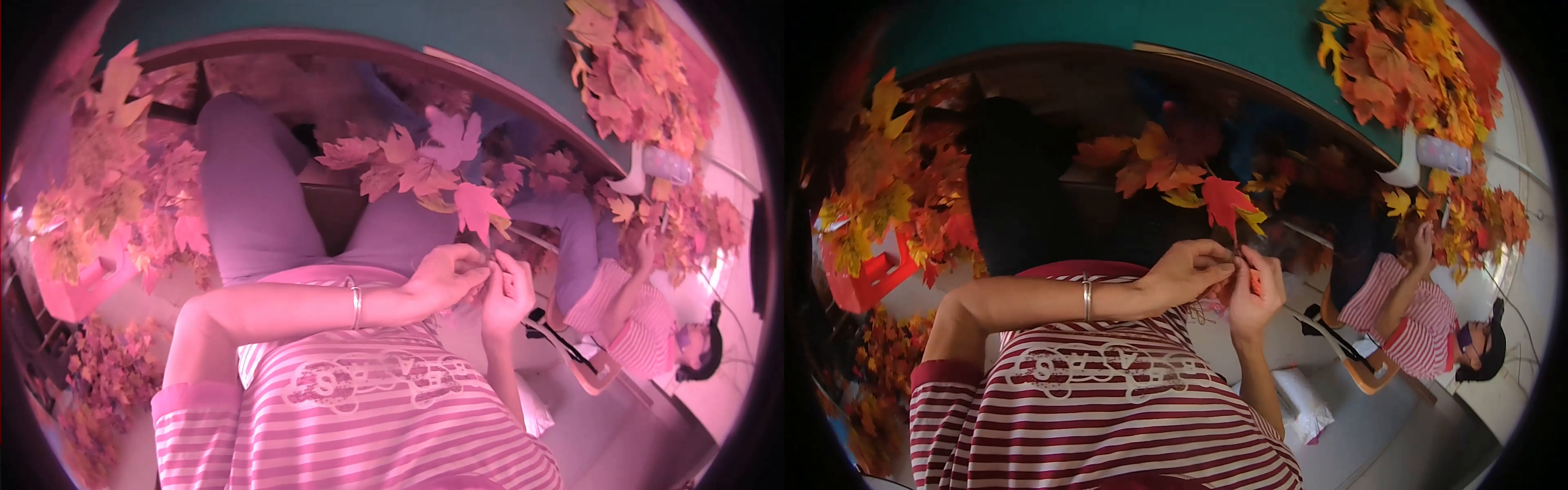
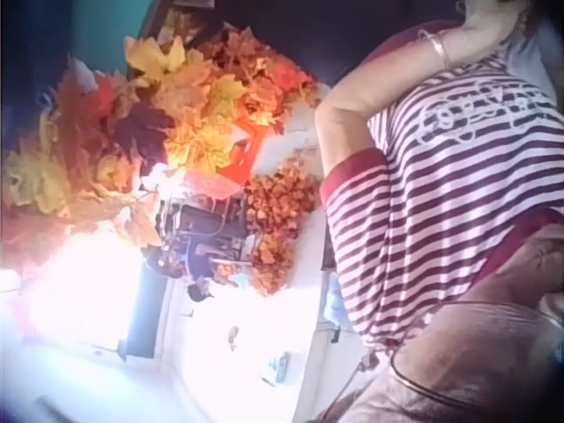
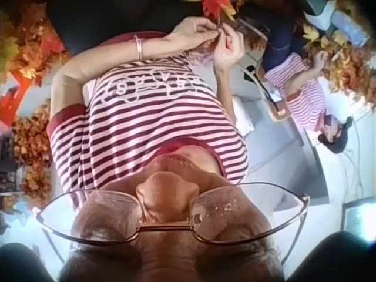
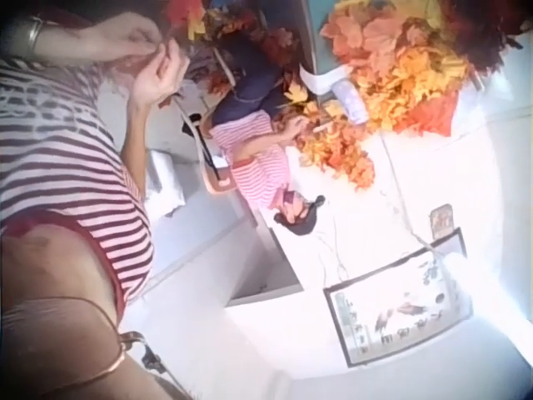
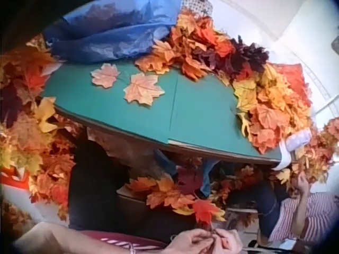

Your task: The person assembles artificial maple leaves by hand, attaching them to a central wire branch or garland.

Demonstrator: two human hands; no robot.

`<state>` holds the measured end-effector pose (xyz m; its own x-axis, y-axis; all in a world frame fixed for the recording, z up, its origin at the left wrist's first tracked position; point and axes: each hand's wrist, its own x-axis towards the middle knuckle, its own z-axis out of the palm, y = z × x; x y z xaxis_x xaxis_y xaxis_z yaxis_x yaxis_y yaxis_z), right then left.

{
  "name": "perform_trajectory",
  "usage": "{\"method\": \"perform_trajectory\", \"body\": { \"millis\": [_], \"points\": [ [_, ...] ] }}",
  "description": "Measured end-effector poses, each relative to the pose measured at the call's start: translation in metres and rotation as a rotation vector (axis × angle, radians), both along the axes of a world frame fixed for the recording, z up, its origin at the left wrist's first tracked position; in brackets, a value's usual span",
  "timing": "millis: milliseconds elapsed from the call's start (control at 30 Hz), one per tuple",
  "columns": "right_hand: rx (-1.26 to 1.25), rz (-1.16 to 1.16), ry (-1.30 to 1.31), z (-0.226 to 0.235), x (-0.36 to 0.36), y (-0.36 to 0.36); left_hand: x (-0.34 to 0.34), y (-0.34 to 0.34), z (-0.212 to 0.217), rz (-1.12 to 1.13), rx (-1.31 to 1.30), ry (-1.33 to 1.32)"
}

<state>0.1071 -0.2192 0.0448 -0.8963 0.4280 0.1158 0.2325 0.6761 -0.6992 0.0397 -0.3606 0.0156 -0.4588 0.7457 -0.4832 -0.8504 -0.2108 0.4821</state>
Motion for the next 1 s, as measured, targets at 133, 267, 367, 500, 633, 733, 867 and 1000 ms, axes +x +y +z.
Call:
{"method": "perform_trajectory", "body": {
  "millis": [133,267,367,500,633,733,867,1000],
  "points": [
    [0.074,0.02,-0.012,0.005,0.012,-0.007,0.002,-0.005,0.003,-0.129,-0.126,0.012],
    [0.088,0.048,-0.061,-0.004,0.02,-0.006,0.005,-0.008,-0.012,-0.187,-0.164,-0.088],
    [0.105,0.075,-0.044,-0.006,0.014,-0.009,0.012,-0.004,-0.027,-0.221,-0.161,-0.056],
    [0.042,0.044,-0.079,-0.009,0.018,-0.006,0.007,0.0,-0.026,-0.299,-0.231,0.004],
    [0.181,0.072,-0.042,0.008,0.018,-0.007,0.004,-0.005,-0.02,-0.316,-0.097,0.043],
    [0.037,0.057,0.008,-0.011,0.012,-0.003,-0.005,-0.008,-0.029,-0.331,-0.074,0.017],
    [-0.274,0.075,0.039,-0.002,-0.004,-0.002,-0.028,-0.017,0.01,-0.376,-0.12,0.008],
    [-0.459,0.079,0.006,0.005,-0.014,-0.002,-0.035,-0.026,0.015,-0.247,-0.082,0.02]
  ]
}}
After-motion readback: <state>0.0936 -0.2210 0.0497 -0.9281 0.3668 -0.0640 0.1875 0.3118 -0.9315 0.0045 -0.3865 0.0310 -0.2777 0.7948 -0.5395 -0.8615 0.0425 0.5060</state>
